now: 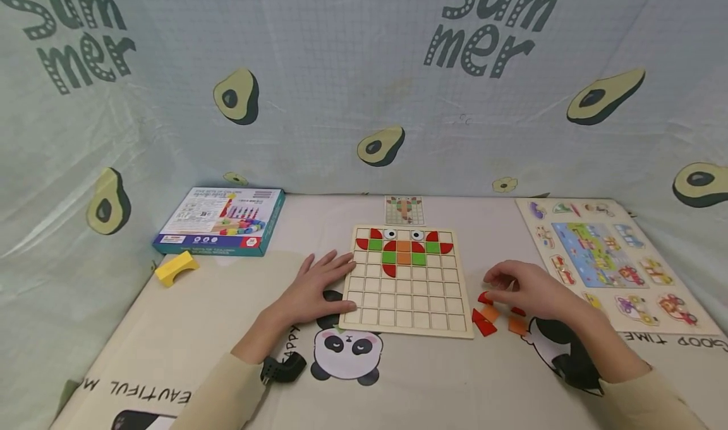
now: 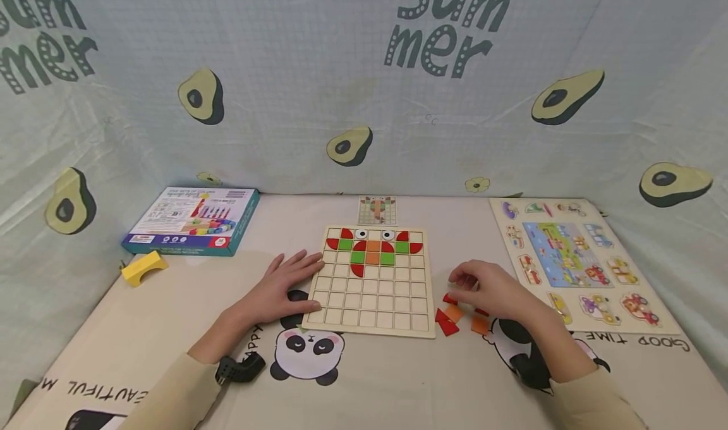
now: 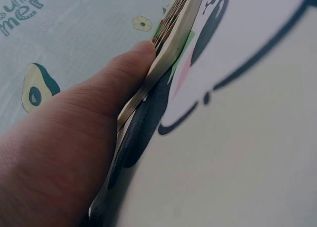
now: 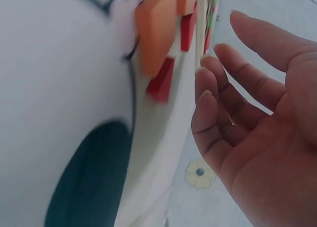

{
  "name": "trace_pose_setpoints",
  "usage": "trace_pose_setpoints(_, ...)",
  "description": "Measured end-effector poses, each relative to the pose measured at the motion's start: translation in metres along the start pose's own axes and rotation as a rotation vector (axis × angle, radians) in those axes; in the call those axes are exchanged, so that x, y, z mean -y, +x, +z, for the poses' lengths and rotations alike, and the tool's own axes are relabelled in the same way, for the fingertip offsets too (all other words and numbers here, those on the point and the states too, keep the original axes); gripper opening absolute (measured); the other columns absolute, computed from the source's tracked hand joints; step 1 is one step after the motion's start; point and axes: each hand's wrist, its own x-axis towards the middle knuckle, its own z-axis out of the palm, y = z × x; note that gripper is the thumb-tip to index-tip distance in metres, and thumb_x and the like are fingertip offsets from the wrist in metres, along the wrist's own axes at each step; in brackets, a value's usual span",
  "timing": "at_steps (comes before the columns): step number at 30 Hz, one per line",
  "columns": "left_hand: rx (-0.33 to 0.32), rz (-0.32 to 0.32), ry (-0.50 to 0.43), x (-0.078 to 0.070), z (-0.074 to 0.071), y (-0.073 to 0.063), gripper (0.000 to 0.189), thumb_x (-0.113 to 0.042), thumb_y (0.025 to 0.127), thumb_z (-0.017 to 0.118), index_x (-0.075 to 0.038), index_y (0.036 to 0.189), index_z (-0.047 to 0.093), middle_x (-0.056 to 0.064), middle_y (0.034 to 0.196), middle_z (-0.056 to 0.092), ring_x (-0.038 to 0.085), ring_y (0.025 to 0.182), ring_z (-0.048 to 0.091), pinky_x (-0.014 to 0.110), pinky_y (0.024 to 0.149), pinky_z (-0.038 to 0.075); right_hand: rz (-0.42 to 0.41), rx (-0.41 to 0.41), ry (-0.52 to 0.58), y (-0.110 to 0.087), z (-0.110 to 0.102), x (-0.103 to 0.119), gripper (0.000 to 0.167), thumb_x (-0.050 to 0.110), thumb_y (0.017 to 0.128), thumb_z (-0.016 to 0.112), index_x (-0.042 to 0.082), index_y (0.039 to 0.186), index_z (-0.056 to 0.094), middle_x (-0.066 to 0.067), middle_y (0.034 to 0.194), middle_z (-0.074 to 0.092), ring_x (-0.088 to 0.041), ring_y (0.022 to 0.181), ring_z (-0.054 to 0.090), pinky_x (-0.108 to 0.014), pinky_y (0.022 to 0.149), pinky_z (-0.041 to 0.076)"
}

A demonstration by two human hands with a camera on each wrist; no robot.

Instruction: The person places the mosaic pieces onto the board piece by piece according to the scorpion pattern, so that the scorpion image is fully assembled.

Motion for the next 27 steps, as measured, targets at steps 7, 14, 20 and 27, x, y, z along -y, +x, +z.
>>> trace_pose_setpoints(7, 0.005, 0.003, -0.003, -0.001, 0.002, -0.001, 0.085, -0.057, 0.086, 0.072, -0.015, 0.155, 0.044, 0.002, 0.162, 0.035, 0.030, 0.153, 0.015, 0.059, 0.119, -0.001, 0.012, 0.036, 0.019, -0.016, -0.004, -0.011, 0.028, 0.029, 0.093, 0.076, 0.009, 0.110, 0.069, 0.005, 0.096, 0.063, -0.011, 0.083, 0.057, -0.027, 0.069, 0.053)
trace_pose_setpoints(14, 0.005, 0.002, -0.007, -0.001, 0.002, -0.001, 0.085, -0.057, 0.086, 0.072, -0.015, 0.155, 0.044, 0.002, 0.161, 0.035, 0.030, 0.153, 0.015, 0.059, 0.119, -0.001, 0.006, 0.048, -0.010, -0.027, -0.007, -0.019, 0.029, 0.028, 0.090, 0.078, 0.010, 0.110, 0.069, 0.007, 0.099, 0.064, -0.007, 0.086, 0.058, -0.027, 0.074, 0.054)
trace_pose_setpoints(20, 0.001, 0.008, -0.006, 0.000, 0.000, 0.000, 0.085, -0.056, 0.086, 0.073, -0.015, 0.155, 0.044, 0.002, 0.162, 0.035, 0.030, 0.153, 0.015, 0.059, 0.119, 0.000, 0.015, 0.052, -0.020, -0.031, -0.007, -0.022, 0.029, 0.027, 0.087, 0.081, 0.011, 0.108, 0.069, 0.007, 0.098, 0.063, -0.008, 0.083, 0.056, -0.026, 0.073, 0.053)
trace_pose_setpoints(27, -0.002, 0.009, -0.008, 0.000, -0.002, 0.001, 0.085, -0.056, 0.086, 0.073, -0.015, 0.154, 0.045, 0.002, 0.162, 0.035, 0.030, 0.153, 0.015, 0.059, 0.119, 0.000, -0.038, 0.019, -0.015, -0.027, -0.006, -0.019, 0.029, 0.027, 0.087, 0.082, 0.012, 0.108, 0.069, 0.007, 0.100, 0.063, -0.007, 0.084, 0.057, -0.026, 0.073, 0.053)
